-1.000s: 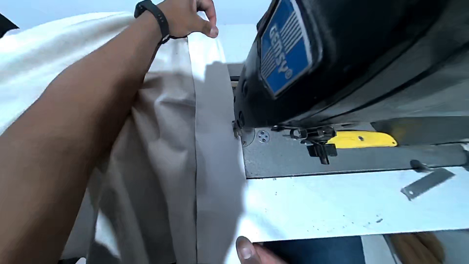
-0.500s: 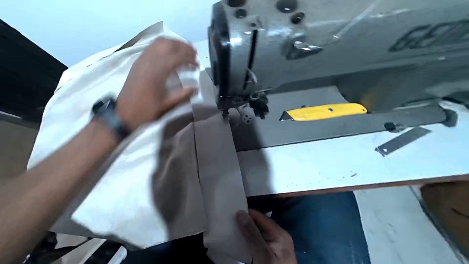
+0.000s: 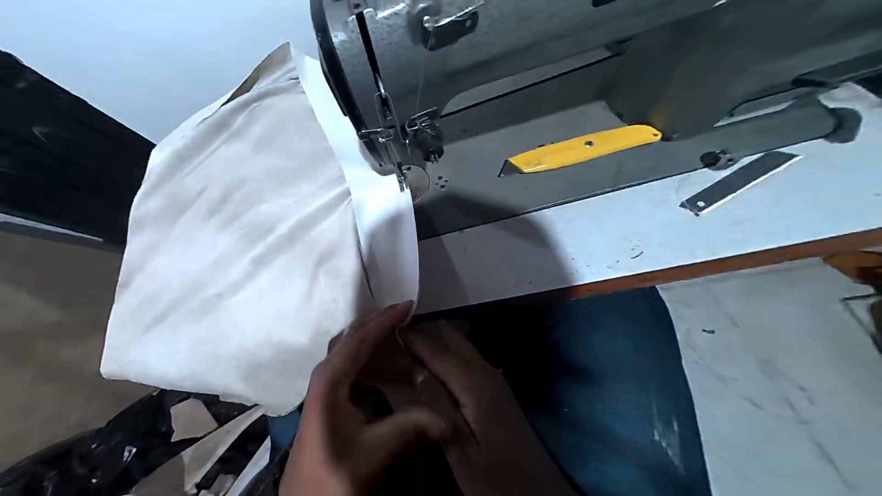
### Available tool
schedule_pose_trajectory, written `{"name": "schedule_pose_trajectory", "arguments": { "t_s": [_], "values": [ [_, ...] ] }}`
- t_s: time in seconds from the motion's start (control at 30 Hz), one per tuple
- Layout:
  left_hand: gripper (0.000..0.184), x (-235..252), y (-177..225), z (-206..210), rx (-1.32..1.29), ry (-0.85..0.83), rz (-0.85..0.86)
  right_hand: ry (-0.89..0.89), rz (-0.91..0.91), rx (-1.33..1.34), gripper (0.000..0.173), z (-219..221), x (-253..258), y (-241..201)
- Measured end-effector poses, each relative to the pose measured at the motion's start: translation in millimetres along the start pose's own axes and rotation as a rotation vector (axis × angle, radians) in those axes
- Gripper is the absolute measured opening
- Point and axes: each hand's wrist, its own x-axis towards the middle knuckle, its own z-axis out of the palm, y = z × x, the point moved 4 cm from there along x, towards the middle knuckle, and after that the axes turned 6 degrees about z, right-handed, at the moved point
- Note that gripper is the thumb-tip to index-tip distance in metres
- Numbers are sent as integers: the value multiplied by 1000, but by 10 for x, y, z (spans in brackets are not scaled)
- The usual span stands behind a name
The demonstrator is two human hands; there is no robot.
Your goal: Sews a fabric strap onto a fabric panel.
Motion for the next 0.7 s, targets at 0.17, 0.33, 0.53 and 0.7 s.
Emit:
{"name": "schedule_pose_trajectory", "arguments": {
  "t_s": [0.17, 0.33, 0.53, 0.7],
  "values": [
    [25, 149, 24, -5, -32, 265, -55, -40, -94, -236, 28, -91, 109, -23],
    [28, 134, 78, -37, 228, 378, 34, 104, -341, -509, 22, -592, 371, -193],
    [24, 235, 234, -41, 569, 309, 169, -59, -639, -707, 24, -579, 806, -459],
    [21, 270, 260, -83, 584, 245, 190, -112, -766, -718, 13, -549, 922, -470]
  ]
}}
